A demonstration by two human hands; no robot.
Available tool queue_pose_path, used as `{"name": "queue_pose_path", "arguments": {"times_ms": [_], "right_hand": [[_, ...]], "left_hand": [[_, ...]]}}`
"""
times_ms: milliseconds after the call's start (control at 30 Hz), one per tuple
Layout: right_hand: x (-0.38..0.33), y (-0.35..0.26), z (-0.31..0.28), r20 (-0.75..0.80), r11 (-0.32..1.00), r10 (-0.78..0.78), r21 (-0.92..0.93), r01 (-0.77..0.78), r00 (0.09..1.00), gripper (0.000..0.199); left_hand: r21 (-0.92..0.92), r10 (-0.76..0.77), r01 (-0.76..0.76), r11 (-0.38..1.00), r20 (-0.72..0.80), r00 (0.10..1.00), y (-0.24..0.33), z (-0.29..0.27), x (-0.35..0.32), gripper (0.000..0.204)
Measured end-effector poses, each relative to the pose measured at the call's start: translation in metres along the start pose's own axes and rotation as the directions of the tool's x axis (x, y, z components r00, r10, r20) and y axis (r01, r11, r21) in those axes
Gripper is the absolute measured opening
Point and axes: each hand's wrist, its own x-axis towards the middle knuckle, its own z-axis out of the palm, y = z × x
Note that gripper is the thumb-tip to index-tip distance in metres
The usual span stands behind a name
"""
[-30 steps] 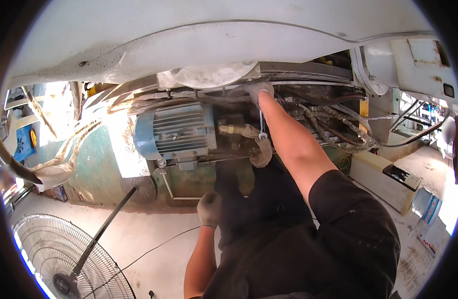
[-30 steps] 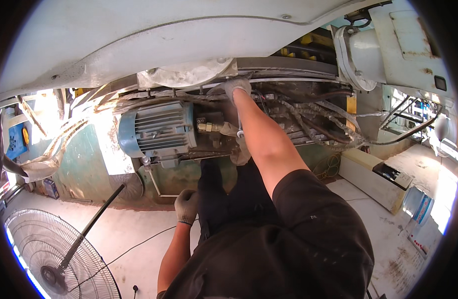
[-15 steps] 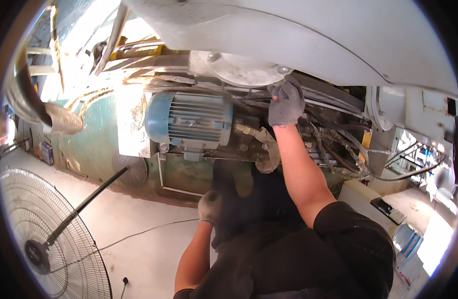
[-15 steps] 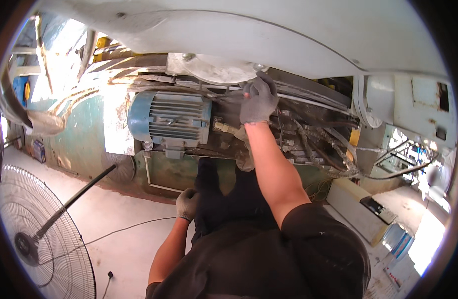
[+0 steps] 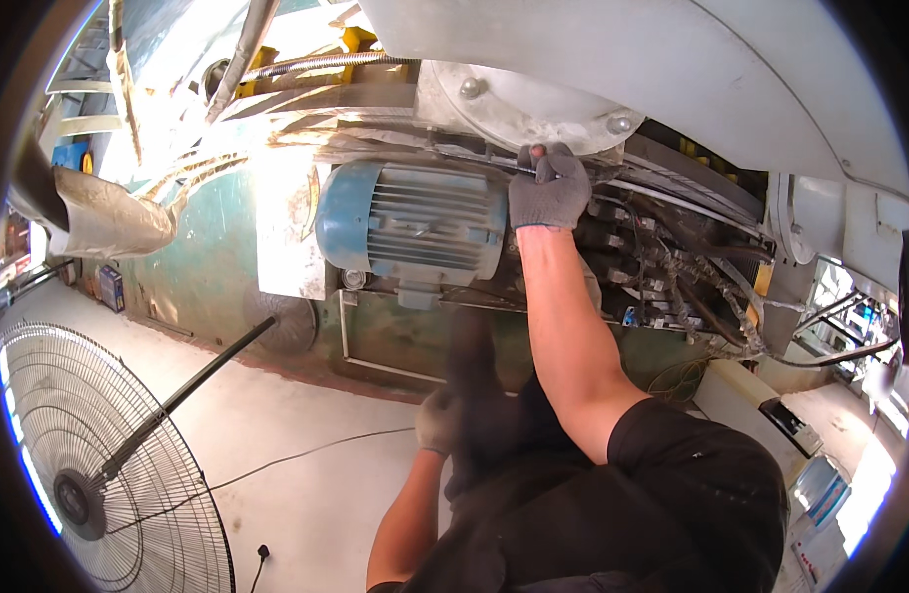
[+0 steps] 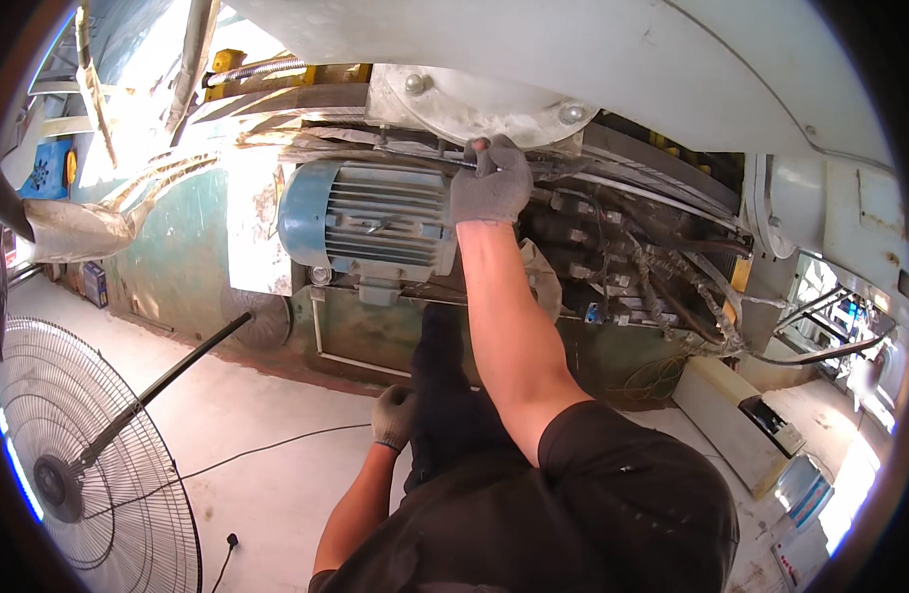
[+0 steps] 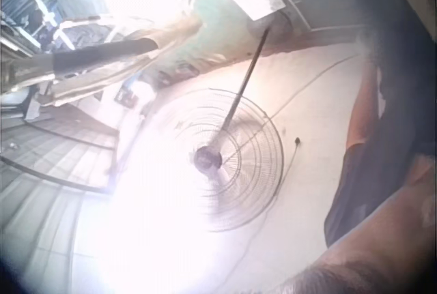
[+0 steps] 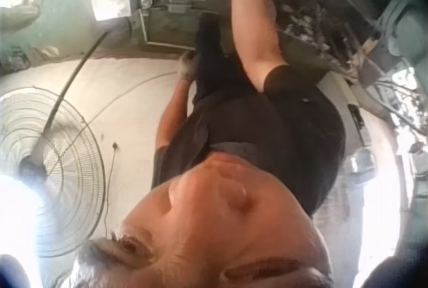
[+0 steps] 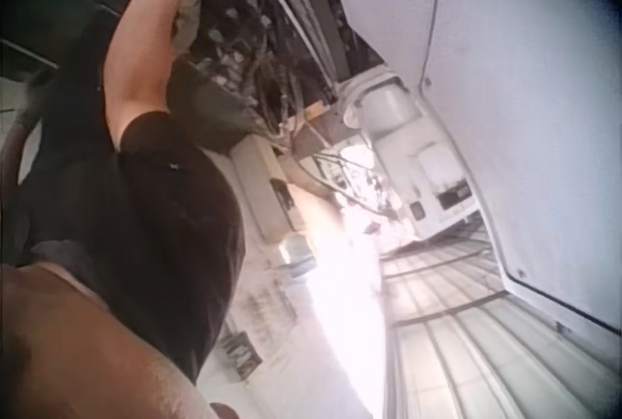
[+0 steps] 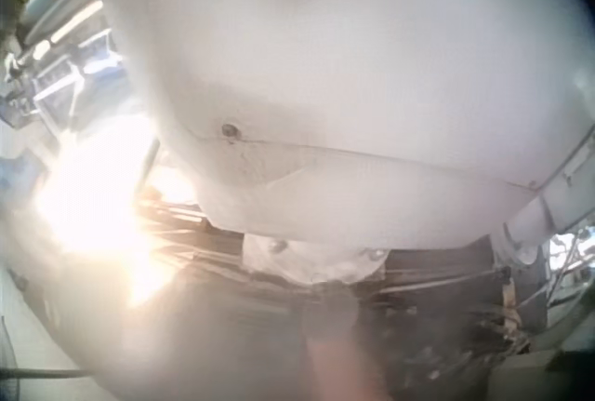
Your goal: The person operates a metal bending machine, loading metal rods, adjusting the machine, and removing bent pieces. The person also interacts with a coworker and uses a handheld device.
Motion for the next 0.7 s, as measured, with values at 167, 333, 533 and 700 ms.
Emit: {"name": "queue_pose_path", "arguments": {"times_ms": [167, 333, 533, 700], "right_hand": [[-0.010, 0.014, -0.035, -0.182, 0.991, 0.099, -0.069, -0.113, 0.978, 0.018], [-0.008, 0.009, -0.085, -0.139, 0.933, 0.186, -0.286, -0.219, 0.973, 0.005], [-0.029, -0.012, -0.078, -0.209, 0.583, 0.121, -0.776, -0.240, 0.970, 0.018], [-0.024, -0.047, -0.054, -0.228, -0.167, 0.639, -0.973, -0.157, 0.735, 0.024]], "left_hand": [[-0.068, 0.005, -0.001, 0.998, 0.057, 0.998, -0.022, -0.006, 0.009, 0.029], [-0.060, 0.046, -0.045, 0.997, 0.017, 0.999, -0.014, -0.002, 0.021, 0.024], [-0.093, 0.038, -0.038, 0.995, 0.000, 0.999, -0.031, 0.004, 0.024, 0.023], [-0.075, 0.043, -0.044, 0.996, -0.024, 0.999, -0.041, 0.009, 0.020, 0.023]]}}
